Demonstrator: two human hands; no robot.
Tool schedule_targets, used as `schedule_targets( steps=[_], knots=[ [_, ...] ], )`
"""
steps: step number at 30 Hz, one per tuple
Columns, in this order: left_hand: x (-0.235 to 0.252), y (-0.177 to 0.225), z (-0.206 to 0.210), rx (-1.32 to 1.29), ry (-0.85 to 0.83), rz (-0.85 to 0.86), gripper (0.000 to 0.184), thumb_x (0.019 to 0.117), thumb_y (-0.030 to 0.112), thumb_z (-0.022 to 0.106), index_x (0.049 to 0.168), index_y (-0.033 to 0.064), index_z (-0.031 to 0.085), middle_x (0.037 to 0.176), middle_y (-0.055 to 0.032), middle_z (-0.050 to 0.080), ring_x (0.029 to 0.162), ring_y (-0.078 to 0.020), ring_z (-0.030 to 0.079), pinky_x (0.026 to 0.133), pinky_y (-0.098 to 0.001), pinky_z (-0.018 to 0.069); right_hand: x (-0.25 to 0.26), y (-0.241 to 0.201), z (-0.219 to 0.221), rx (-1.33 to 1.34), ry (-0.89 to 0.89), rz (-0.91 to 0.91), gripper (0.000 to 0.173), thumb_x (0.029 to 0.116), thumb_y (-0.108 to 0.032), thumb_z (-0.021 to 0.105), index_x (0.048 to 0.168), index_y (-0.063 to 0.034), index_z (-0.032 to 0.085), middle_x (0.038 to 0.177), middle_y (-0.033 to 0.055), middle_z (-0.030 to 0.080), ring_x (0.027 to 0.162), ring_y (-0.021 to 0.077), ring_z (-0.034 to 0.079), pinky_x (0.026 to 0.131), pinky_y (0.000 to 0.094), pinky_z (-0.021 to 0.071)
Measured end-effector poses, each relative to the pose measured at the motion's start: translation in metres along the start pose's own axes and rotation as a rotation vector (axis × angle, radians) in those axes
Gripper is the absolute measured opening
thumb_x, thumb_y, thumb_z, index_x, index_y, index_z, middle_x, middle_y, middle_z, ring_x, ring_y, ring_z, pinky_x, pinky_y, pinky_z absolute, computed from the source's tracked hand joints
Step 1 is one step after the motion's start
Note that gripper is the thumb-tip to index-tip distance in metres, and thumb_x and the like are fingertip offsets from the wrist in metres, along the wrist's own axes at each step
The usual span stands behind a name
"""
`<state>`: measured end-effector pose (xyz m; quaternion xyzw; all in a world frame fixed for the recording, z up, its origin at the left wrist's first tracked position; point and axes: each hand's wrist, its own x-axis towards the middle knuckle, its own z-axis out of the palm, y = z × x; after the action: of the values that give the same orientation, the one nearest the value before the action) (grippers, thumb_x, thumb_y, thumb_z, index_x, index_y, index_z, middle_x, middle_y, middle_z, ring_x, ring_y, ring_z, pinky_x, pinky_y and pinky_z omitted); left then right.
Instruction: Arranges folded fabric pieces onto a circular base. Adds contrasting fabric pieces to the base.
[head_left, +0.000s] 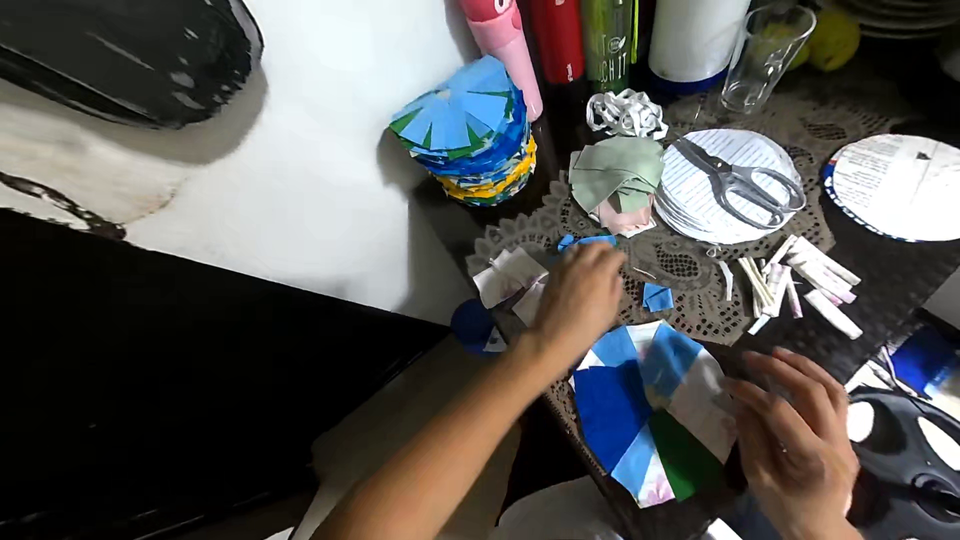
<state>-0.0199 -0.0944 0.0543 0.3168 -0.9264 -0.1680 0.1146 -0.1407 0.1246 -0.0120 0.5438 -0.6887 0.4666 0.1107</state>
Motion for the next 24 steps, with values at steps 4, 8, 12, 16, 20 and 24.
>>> schedule_targets(
  steps=[4,8,12,16,20,24],
  knots=[
    [0.037,-0.034,-0.006,0.029,-0.041,-0.164,0.025,0.0994,0.008,0.062,0.122,-0.0003,0.068,0.124,-0.0216,0.065,0.116,-0.0402,0.063,0.098,-0.0568,0.0500,0.053,0.000,0.039,-0.053,-0.155,-0.064,0.022,0.0987,-0.015,0.057,0.102,-0.0117,0.079,0.102,0.0106,0.074,0.105,0.0339,0.067,0.086,0.0507,0.0515],
    [0.049,-0.049,-0.007,-0.105,-0.092,-0.271,0.020,0.0997,0.002,0.057,0.115,-0.0020,0.070,0.114,-0.0229,0.068,0.104,-0.0372,0.067,0.092,-0.0560,0.0516,0.105,0.004,0.086,-0.072,-0.330,-0.138,0.017,0.0940,-0.006,0.063,0.102,-0.0056,0.079,0.095,0.0142,0.074,0.096,0.0365,0.070,0.077,0.0528,0.0542],
    [0.052,-0.063,-0.010,-0.206,-0.115,-0.277,0.022,0.1007,0.001,0.055,0.117,-0.0018,0.070,0.113,-0.0212,0.070,0.107,-0.0332,0.067,0.096,-0.0513,0.0508,0.137,0.007,0.119,-0.116,-0.409,-0.268,0.013,0.0922,-0.002,0.066,0.099,-0.0021,0.077,0.098,0.0172,0.072,0.098,0.0387,0.069,0.080,0.0542,0.0537],
    [0.053,-0.071,-0.008,-0.233,-0.104,-0.254,0.023,0.1001,0.000,0.055,0.118,-0.0021,0.070,0.115,-0.0205,0.070,0.108,-0.0323,0.068,0.098,-0.0511,0.0513,0.147,0.009,0.135,-0.162,-0.485,-0.353,0.011,0.0907,-0.005,0.068,0.098,-0.0019,0.076,0.100,0.0189,0.070,0.097,0.0399,0.066,0.075,0.0532,0.0515],
    [0.052,-0.075,-0.008,-0.301,-0.077,-0.318,0.022,0.1016,0.004,0.056,0.119,-0.0011,0.068,0.114,-0.0195,0.069,0.104,-0.0303,0.067,0.095,-0.0496,0.0514,0.148,0.013,0.142,-0.166,-0.480,-0.338,0.009,0.0928,-0.004,0.065,0.094,0.0006,0.073,0.098,0.0198,0.069,0.096,0.0412,0.066,0.074,0.0541,0.0507],
    [0.051,-0.076,-0.004,-0.355,0.016,-0.367,0.019,0.0994,0.005,0.060,0.115,-0.0011,0.069,0.108,-0.0190,0.070,0.098,-0.0297,0.067,0.091,-0.0501,0.0521,0.148,0.013,0.124,-0.149,-0.539,-0.182,0.010,0.0943,-0.002,0.064,0.096,0.0026,0.073,0.102,0.0223,0.069,0.101,0.0427,0.066,0.082,0.0582,0.0516]
  ],
)
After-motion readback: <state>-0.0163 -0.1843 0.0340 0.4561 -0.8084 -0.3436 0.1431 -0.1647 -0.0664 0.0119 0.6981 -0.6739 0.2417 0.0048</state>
